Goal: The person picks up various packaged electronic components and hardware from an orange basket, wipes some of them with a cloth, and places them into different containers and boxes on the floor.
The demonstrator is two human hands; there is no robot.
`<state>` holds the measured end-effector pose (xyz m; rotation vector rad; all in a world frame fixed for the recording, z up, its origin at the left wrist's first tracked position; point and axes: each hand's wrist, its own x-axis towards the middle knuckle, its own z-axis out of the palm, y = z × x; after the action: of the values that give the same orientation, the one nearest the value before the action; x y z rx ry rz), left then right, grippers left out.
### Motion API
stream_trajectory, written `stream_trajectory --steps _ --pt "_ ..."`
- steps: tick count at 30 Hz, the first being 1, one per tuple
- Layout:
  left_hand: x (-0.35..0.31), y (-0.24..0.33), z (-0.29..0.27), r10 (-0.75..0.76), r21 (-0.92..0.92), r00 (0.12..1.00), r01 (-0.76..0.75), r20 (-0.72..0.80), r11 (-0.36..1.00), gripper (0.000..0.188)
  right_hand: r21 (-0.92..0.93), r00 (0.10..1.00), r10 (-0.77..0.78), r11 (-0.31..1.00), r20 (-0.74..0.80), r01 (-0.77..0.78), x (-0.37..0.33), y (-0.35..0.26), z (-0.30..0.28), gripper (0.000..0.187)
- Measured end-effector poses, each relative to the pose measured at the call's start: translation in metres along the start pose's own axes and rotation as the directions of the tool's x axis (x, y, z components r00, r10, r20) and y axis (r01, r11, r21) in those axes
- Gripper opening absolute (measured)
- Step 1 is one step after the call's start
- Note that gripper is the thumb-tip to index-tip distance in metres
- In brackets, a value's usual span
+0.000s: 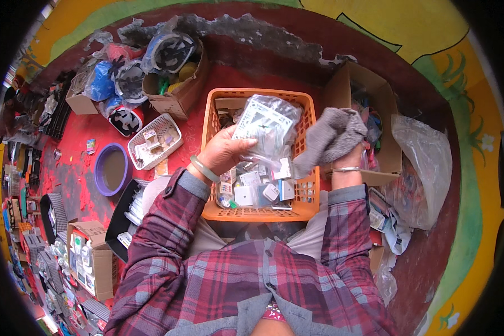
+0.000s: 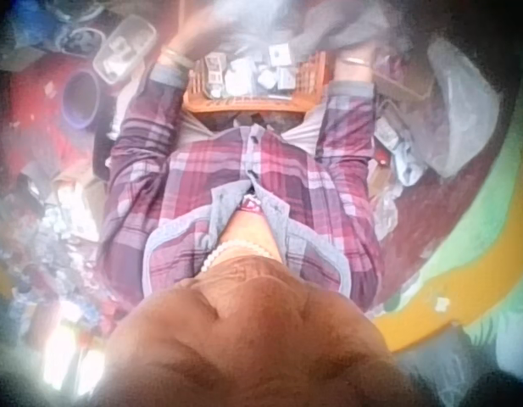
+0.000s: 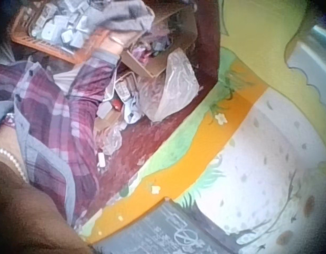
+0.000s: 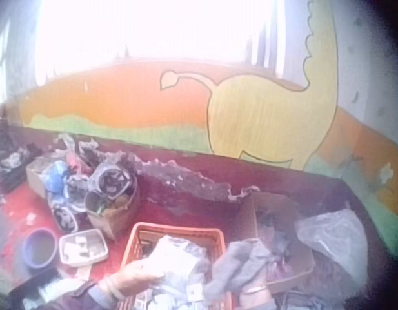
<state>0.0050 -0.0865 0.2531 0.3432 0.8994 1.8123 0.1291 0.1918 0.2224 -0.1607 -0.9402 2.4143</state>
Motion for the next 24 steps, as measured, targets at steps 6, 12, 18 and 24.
stream_trajectory --steps 6,12,18,24 --pt "0.015 -0.011 0.005 0.135 -0.064 0.991 -0.136 -0.024 0.989 0.039 0.210 0.959 0.228 0.942 0.170 -0.262 -0.013 0.043 0.049 0.045" --pt "0.025 -0.034 -0.005 0.093 0.157 0.995 -0.088 -0.020 0.984 0.032 -0.299 0.997 -0.002 0.954 -0.076 -0.021 -0.023 0.061 0.074 0.027" --pt "0.024 -0.039 0.019 0.075 0.158 0.995 -0.064 -0.066 0.985 0.028 -0.088 0.957 -0.018 0.996 -0.289 -0.008 -0.021 0.066 0.068 0.022" --pt "0.028 -0.045 0.022 0.007 0.106 0.997 0.001 -0.074 0.994 0.033 -0.118 0.924 -0.074 0.992 -0.376 0.032 -0.017 0.066 0.055 0.022"
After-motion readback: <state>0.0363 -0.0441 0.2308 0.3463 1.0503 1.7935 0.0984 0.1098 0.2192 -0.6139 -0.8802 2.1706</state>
